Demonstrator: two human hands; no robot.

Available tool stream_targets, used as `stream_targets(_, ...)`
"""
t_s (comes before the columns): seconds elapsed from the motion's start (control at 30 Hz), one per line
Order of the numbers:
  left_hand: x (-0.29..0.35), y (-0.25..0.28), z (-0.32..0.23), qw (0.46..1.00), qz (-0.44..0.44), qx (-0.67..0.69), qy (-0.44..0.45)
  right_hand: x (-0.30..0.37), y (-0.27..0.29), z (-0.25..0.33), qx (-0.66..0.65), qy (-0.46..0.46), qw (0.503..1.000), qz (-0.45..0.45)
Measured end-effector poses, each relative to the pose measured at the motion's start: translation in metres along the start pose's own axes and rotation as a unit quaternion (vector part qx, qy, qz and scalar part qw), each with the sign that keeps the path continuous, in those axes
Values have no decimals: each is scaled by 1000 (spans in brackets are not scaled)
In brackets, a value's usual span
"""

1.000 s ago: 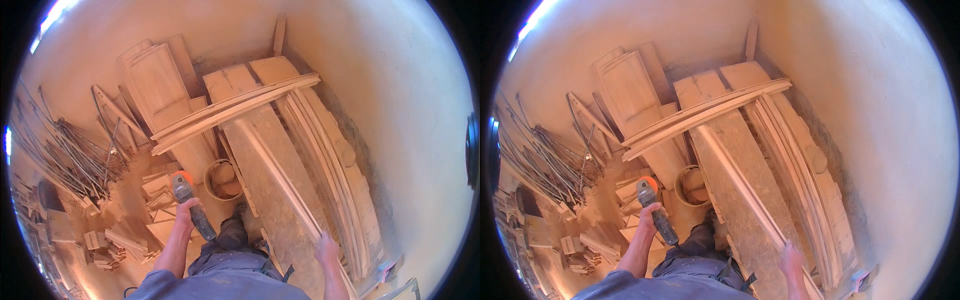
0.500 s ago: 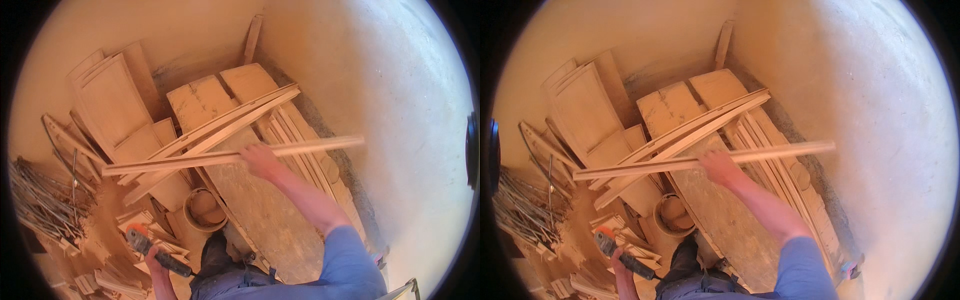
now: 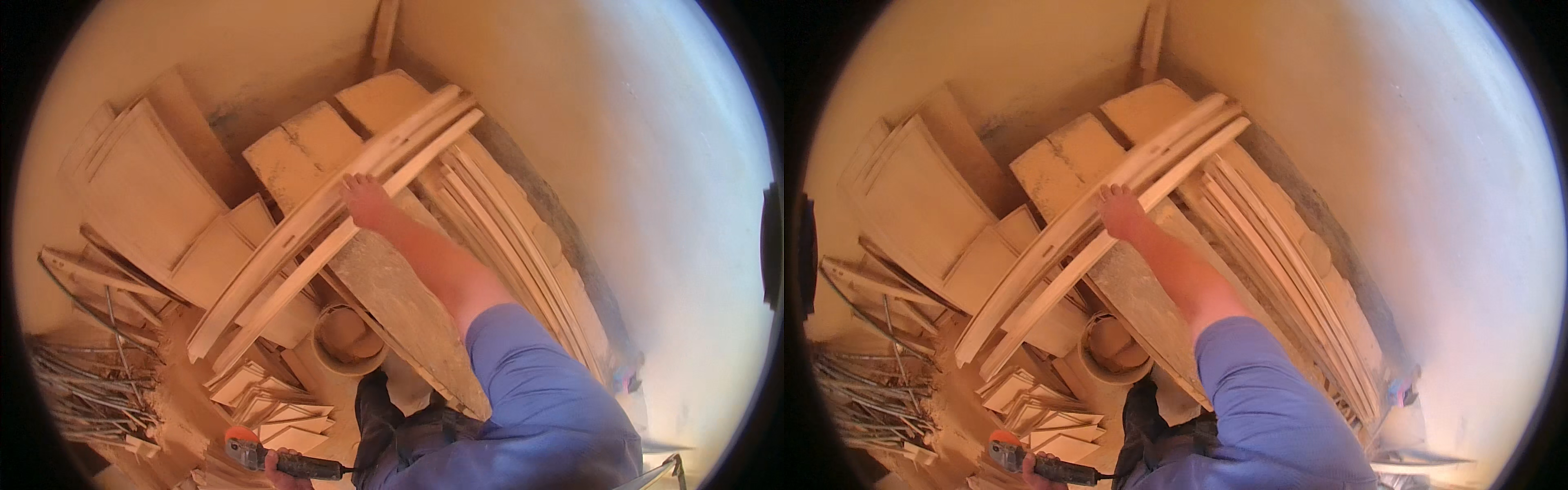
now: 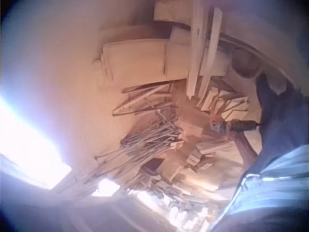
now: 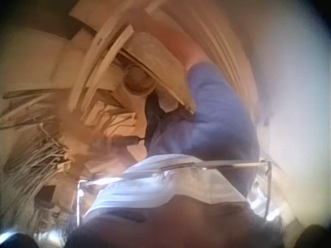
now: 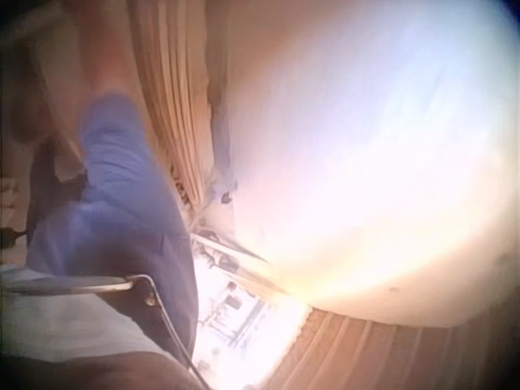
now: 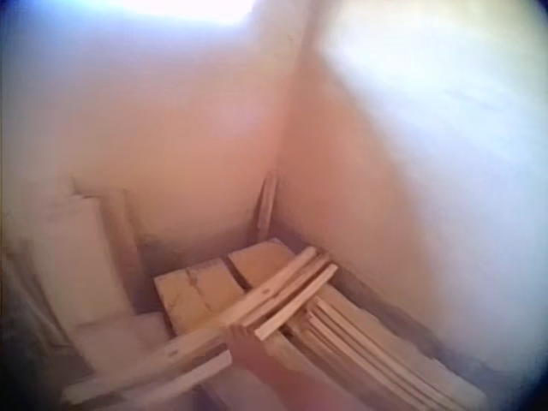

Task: The person sands long pieces of wood using an angle grinder with a sanding disc attachment, moving the tool along the surface of the boards.

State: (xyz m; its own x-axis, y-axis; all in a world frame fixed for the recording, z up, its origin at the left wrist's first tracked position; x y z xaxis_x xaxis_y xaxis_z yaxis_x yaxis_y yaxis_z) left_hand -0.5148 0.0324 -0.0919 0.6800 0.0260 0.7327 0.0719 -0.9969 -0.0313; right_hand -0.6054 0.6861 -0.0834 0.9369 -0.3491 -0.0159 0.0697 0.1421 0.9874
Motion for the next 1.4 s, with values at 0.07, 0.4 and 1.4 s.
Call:
stream_targets(0.07,-12,19,8,999,46,-11,-15,42,2,11,-96,-3,994,-46)
stream_targets(0.4,-26,-79,-13,993,75,-77,46,522,14,-124,101,-531,825,-163)
stream_targets(1.4,234,-160,120,882,364,-292,-62,912,-33,24,-262,-555,768,-184)
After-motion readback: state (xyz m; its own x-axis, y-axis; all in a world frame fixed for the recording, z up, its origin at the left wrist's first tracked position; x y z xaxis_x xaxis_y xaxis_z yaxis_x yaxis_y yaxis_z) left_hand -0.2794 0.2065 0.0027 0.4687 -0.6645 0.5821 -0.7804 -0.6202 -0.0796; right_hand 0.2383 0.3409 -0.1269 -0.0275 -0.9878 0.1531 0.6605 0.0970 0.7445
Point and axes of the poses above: each hand's wrist, its own x-axis away from the middle knuckle, its own y-axis out of the back of the hand, z = x × y, the point moved 4 cm from there along -x, towards the middle knuckle, and after that the axes turned 9 degrees about -x, right-handed, at the moved point
